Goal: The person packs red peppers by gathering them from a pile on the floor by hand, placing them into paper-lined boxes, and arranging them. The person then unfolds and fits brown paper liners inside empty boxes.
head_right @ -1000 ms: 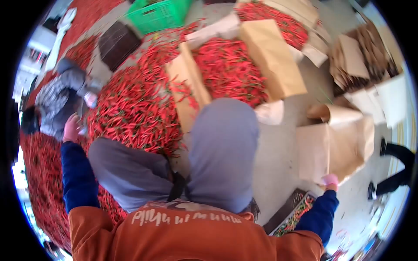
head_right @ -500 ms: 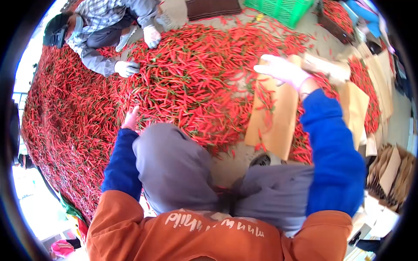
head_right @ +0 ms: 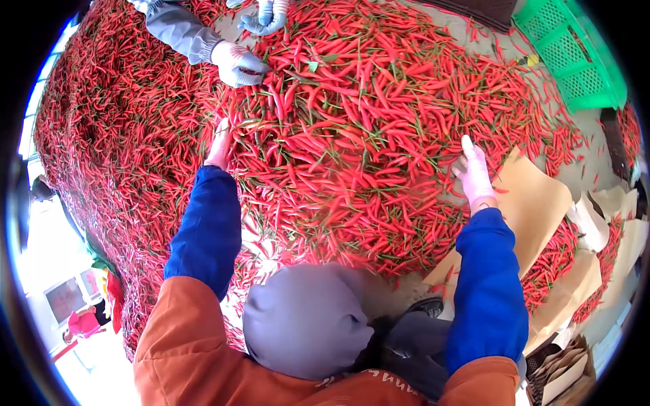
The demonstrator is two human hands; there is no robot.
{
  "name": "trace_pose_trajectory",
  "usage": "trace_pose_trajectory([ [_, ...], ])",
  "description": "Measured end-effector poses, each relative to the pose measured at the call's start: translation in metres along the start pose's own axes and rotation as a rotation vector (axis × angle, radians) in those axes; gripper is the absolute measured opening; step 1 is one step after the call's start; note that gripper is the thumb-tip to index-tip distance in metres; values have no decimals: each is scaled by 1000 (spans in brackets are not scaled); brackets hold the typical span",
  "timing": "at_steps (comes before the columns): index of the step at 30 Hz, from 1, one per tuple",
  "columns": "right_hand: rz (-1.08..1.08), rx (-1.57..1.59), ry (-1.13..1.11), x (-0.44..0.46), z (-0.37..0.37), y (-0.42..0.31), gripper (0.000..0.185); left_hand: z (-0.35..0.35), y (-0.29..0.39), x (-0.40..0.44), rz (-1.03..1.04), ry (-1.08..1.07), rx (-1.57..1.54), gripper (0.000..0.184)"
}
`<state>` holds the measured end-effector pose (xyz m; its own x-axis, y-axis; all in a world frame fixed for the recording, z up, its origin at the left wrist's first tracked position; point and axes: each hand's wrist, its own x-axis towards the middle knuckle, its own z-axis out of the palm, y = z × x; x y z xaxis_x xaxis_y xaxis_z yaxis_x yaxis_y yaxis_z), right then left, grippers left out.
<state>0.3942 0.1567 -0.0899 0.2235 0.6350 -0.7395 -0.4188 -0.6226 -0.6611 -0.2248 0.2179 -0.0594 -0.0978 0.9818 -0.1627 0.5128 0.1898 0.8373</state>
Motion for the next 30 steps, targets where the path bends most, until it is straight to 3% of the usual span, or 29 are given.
trace_pose_trajectory([
  [1, -6, -19, -57, 6, -1, 2, 40, 16, 42, 1, -403, 24, -495, 57],
  [2, -42, -37, -18, -5, 20, -1, 54, 9, 19, 4, -309, -30, -452, 50],
  [3, -74, -58, 19, -25, 49, -5, 70, 9, 24, 2, -278, -78, -401, 67],
  [4, -85, -154, -4, -33, 58, -8, 102, 6, 25, -3, -345, -121, -393, 68],
  [5, -36, -123, -18, -31, 61, -5, 103, 6, 28, -5, -404, -168, -389, 69],
  [8, -10, -106, -164, -36, 88, 16, 97, 11, 56, -22, -250, -221, -114, 83],
  [10, -66, -106, -104, -32, 98, 38, 90, 18, 89, -36, -377, -203, -96, 84],
  [11, -123, -158, -71, -29, 104, 43, 88, 21, 76, -38, -330, -203, -172, 81],
  [12, -118, -237, -193, -29, 96, 39, 86, 24, 64, -37, -298, -203, -128, 80],
  [13, 27, -536, -12, -30, 97, 26, 84, 26, 55, -36, -267, -201, -83, 78],
  [15, -155, -1348, -54, -77, 120, -45, 75, 26, 62, -37, -273, -191, -72, 79],
  [16, -702, -1525, 320, -104, 140, -49, 56, 27, 62, -37, -265, -197, -98, 81],
  [17, -1116, -1417, 303, -129, 163, -64, 40, 28, 61, -35, -258, -204, -121, 82],
  [18, -1419, -1316, 185, -135, 188, -67, 30, 28, 58, -34, -272, -186, -86, 82],
  [20, -1715, -1114, -203, -146, 251, -59, 24, 28, 61, -36, -270, -185, -128, 79],
  [21, -1706, -1026, -399, -147, 279, -48, 25, 29, 61, -38, -258, -187, -149, 78],
  [23, -1615, -1245, -534, -135, 320, -20, 25, 31, 72, -44, -263, -146, -186, 72],
  [25, -1689, -1362, -456, -114, 331, 2, 29, 33, 70, -49, -231, -119, -295, 69],
  [26, -1606, -1427, -456, -108, 334, 3, 28, 25, 87, -57, -358, -81, -338, 67],
  [27, -1521, -1496, -464, -103, 332, 7, 27, 16, 80, -62, -294, -91, -434, 67],
  [30, -1448, -1291, -512, -99, 307, 12, 21, -10, 64, -81, -408, 109, -481, 64],
])
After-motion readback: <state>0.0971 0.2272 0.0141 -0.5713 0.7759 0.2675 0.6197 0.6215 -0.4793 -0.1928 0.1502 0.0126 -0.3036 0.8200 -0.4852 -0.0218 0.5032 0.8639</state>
